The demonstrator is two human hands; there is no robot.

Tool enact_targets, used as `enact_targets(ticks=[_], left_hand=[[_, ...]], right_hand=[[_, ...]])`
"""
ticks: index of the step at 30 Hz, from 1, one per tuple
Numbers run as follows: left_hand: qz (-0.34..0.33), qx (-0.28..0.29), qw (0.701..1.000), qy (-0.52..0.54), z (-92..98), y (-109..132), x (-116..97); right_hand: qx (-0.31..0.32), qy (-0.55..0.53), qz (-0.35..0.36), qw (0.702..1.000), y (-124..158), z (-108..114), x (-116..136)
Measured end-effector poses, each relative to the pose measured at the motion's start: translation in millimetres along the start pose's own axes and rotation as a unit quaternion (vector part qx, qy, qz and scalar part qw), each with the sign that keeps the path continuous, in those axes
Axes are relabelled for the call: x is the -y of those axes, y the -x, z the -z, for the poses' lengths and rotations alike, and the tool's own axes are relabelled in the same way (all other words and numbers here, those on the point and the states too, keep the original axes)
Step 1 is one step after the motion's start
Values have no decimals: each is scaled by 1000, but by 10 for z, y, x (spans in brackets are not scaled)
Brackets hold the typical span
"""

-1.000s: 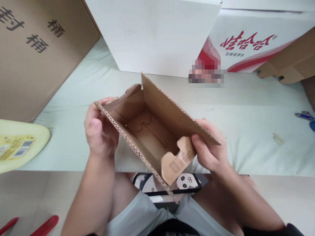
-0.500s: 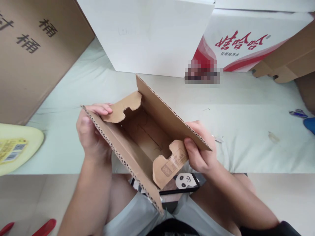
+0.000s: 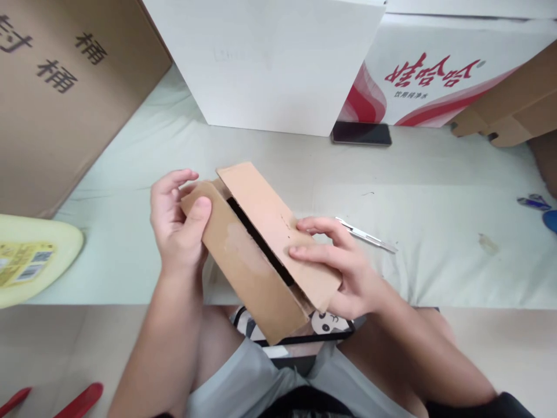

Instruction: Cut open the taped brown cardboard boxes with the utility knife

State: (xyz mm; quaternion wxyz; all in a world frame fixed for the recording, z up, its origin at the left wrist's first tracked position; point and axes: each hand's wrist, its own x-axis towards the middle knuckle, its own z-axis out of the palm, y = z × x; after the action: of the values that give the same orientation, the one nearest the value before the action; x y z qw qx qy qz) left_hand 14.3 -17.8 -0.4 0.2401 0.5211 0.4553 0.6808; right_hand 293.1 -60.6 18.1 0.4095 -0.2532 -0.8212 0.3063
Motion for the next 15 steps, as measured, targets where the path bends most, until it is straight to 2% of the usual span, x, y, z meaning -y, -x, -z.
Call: enact_targets(ticks=[5, 10, 15], left_hand=[[-32, 38, 997, -65, 50, -1, -9], [-72, 120, 984, -107, 87, -61, -6], [-80, 111, 985, -107, 91, -63, -5]], right_hand=[[25, -23, 9, 999, -6, 19, -22], [33, 16, -23, 999, -24, 26, 31], [-4, -16, -44, 999, 6, 3, 5]])
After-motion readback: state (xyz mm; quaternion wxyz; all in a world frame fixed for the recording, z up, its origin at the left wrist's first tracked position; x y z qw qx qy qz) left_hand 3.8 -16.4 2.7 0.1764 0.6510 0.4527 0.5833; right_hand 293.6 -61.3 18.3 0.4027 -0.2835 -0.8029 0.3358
